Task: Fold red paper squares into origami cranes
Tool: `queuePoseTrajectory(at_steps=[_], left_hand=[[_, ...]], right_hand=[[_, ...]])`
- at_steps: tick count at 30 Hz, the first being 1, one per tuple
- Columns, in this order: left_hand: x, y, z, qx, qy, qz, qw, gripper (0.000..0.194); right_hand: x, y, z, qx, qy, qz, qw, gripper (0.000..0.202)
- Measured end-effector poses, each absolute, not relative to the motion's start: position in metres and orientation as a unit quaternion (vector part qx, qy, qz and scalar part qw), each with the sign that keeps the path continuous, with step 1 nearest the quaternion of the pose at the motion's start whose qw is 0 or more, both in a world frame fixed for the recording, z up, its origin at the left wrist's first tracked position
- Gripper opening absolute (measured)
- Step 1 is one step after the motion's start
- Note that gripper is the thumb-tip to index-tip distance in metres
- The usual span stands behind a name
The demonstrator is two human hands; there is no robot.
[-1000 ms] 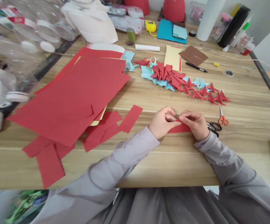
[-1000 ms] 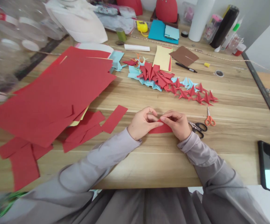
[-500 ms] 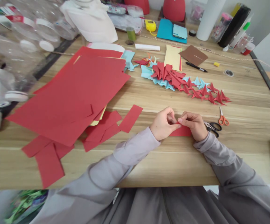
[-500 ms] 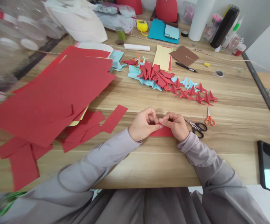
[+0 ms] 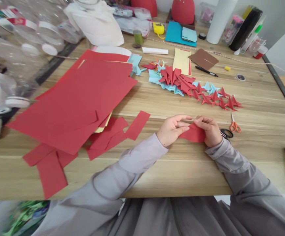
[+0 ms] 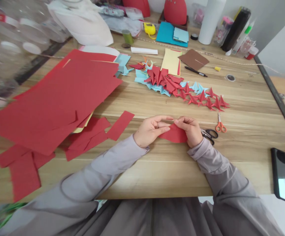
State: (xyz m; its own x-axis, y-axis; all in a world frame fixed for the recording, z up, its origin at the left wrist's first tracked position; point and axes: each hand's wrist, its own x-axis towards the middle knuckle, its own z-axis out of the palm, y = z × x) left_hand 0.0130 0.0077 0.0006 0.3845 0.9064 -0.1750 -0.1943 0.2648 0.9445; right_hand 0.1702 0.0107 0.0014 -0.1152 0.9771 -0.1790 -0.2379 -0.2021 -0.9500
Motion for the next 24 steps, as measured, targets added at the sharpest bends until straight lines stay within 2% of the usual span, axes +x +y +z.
queuePoseTrajectory(at_steps=[6, 15, 24], left_hand=[[0.0073, 0.0077, 0.0006, 0.444, 0.329, 0.377, 0.743, 0.052], [0.0096, 0.0046, -0.0038, 0.526, 0.418, 0.398, 0.624, 0.04], [0.0112, 0.0036, -0.0043, 0.555, 0.391, 0.398, 0.617, 0.046]], right_hand=[[0.1739, 0.0117, -0.0034, -0.463, -0.426, 0.613, 0.477, 0.022], [0.1736, 0.0087, -0.0059, -0.421, -0.618, 0.507, 0.428, 0.026], [0.1729, 0.0092, -0.0062, -0.413, -0.666, 0.491, 0.381, 0.032]])
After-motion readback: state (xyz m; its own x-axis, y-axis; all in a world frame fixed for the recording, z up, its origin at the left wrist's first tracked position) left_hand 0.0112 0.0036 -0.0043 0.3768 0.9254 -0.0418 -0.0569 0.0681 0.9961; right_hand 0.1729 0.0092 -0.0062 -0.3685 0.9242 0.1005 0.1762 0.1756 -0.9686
